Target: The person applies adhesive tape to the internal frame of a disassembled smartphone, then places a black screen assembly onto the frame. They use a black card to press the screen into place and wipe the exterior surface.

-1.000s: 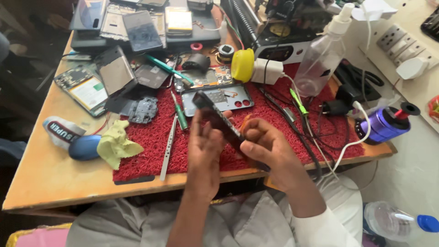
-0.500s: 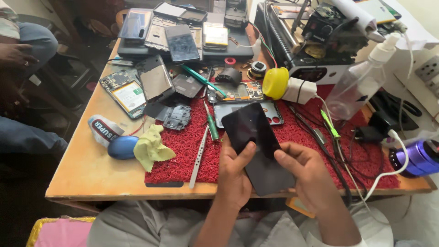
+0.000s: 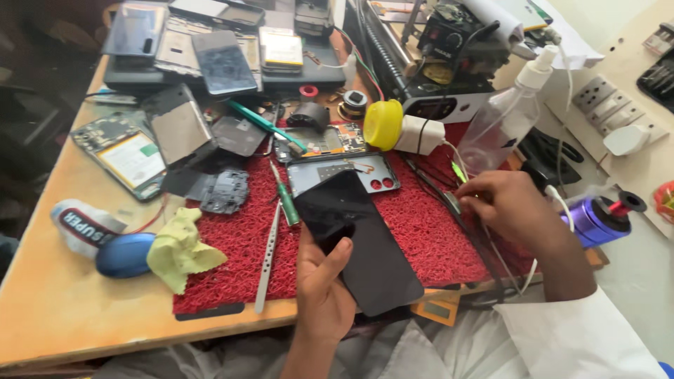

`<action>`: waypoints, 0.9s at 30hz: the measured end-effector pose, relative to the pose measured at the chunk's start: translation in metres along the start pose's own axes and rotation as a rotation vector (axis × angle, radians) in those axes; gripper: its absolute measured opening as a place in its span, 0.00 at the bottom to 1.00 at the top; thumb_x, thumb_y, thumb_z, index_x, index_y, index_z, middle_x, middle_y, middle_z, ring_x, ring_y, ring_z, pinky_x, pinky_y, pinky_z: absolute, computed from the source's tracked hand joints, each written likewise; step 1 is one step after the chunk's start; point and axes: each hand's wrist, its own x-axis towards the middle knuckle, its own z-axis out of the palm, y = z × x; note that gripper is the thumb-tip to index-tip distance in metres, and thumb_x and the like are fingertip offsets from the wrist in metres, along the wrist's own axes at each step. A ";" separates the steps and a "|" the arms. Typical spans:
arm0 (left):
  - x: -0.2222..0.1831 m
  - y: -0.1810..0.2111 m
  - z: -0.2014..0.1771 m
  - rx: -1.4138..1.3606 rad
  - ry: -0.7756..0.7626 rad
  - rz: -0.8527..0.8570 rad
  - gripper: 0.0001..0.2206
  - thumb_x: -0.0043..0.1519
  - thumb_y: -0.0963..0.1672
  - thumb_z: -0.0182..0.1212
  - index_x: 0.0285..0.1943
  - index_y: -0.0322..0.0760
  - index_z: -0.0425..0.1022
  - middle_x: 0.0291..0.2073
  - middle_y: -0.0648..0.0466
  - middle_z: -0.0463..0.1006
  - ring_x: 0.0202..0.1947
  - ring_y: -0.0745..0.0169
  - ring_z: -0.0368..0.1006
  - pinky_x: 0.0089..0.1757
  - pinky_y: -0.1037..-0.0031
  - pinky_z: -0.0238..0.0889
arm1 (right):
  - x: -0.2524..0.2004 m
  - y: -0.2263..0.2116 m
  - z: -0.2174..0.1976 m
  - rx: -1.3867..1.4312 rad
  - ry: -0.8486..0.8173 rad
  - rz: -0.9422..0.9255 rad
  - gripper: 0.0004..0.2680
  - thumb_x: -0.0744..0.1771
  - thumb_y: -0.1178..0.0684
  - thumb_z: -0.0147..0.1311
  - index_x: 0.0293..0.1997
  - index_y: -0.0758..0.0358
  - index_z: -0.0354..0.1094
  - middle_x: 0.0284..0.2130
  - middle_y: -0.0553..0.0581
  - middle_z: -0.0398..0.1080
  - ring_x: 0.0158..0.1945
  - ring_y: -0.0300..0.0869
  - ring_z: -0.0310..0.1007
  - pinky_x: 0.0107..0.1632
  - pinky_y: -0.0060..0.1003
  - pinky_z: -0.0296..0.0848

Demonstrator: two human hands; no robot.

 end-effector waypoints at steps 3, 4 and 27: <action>-0.001 0.000 0.000 -0.038 0.029 -0.022 0.29 0.62 0.35 0.53 0.75 0.33 0.55 0.63 0.45 0.71 0.61 0.55 0.72 0.60 0.60 0.64 | 0.004 0.003 0.007 -0.156 -0.092 -0.075 0.09 0.62 0.54 0.61 0.43 0.62 0.79 0.39 0.62 0.75 0.43 0.54 0.76 0.48 0.44 0.74; -0.001 0.001 0.001 -0.038 0.020 -0.017 0.29 0.62 0.35 0.53 0.75 0.34 0.55 0.63 0.45 0.70 0.61 0.54 0.71 0.60 0.60 0.64 | 0.005 0.004 0.009 -0.225 -0.122 -0.093 0.10 0.62 0.53 0.62 0.44 0.63 0.78 0.39 0.63 0.72 0.45 0.55 0.74 0.49 0.46 0.72; -0.008 0.007 0.001 -0.211 -0.267 -0.180 0.40 0.64 0.45 0.62 0.84 0.39 0.42 0.60 0.38 0.70 0.62 0.40 0.72 0.56 0.53 0.70 | 0.036 0.016 0.013 -0.436 -0.403 0.032 0.18 0.63 0.51 0.66 0.58 0.58 0.72 0.50 0.59 0.69 0.53 0.51 0.73 0.57 0.41 0.73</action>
